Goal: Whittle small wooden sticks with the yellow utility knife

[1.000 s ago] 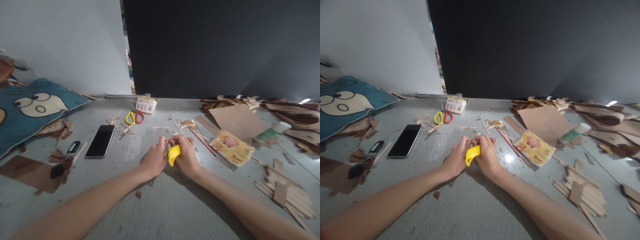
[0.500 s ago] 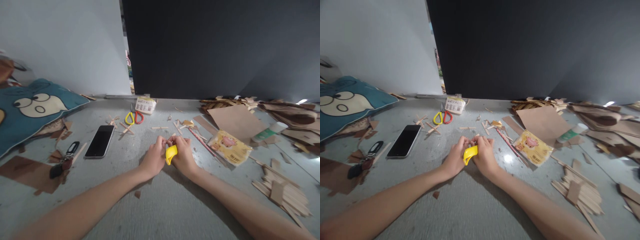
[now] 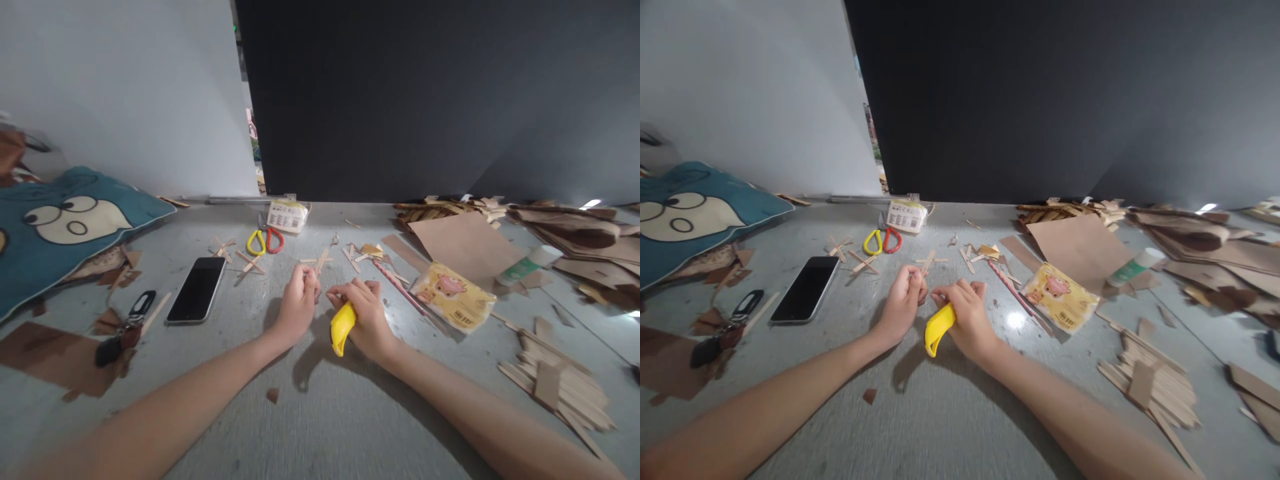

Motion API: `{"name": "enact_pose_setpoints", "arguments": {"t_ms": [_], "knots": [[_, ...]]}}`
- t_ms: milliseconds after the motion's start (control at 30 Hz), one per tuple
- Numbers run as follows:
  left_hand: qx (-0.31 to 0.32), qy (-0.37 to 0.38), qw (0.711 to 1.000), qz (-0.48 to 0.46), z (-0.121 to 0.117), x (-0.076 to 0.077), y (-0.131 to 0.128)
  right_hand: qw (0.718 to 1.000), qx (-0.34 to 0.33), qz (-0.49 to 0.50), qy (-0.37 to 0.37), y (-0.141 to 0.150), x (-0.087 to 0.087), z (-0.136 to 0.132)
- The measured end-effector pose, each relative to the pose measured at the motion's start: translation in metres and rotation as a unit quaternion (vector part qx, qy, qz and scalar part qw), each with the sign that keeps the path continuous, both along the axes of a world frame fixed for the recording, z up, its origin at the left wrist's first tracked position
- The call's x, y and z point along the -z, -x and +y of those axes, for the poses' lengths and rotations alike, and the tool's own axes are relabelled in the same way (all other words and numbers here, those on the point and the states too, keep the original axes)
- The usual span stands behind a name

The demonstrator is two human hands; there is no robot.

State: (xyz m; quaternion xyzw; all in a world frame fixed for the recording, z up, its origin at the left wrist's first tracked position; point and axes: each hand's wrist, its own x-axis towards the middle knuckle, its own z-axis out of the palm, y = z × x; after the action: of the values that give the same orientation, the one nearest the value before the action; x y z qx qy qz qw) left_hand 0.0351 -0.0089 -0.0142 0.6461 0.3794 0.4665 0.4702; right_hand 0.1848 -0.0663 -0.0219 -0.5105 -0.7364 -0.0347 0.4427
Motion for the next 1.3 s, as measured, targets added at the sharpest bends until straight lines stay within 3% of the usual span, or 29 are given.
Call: {"name": "enact_pose_setpoints", "arguments": {"t_ms": [233, 500, 833, 1033, 1300], "knots": [[0.029, -0.017, 0.999, -0.013, -0.006, -0.009, 0.002, 0.999, -0.008, 0.025, -0.020, 0.001, -0.002, 0.002], [0.040, -0.006, 0.999, -0.007, -0.008, -0.007, 0.001, 0.999, 0.007, 0.042, -0.021, 0.000, -0.001, 0.002], [0.012, -0.007, 1.000, 0.025, -0.005, -0.001, 0.003, 0.990, 0.012, 0.119, -0.070, -0.005, -0.014, -0.015], [-0.004, -0.032, 0.993, 0.112, -0.009, -0.008, 0.003, 0.987, -0.063, 0.148, -0.016, -0.006, -0.007, -0.021], [0.013, -0.078, 0.979, 0.188, -0.015, -0.012, 0.003, 0.984, -0.015, 0.174, 0.017, 0.003, 0.005, -0.016]]}}
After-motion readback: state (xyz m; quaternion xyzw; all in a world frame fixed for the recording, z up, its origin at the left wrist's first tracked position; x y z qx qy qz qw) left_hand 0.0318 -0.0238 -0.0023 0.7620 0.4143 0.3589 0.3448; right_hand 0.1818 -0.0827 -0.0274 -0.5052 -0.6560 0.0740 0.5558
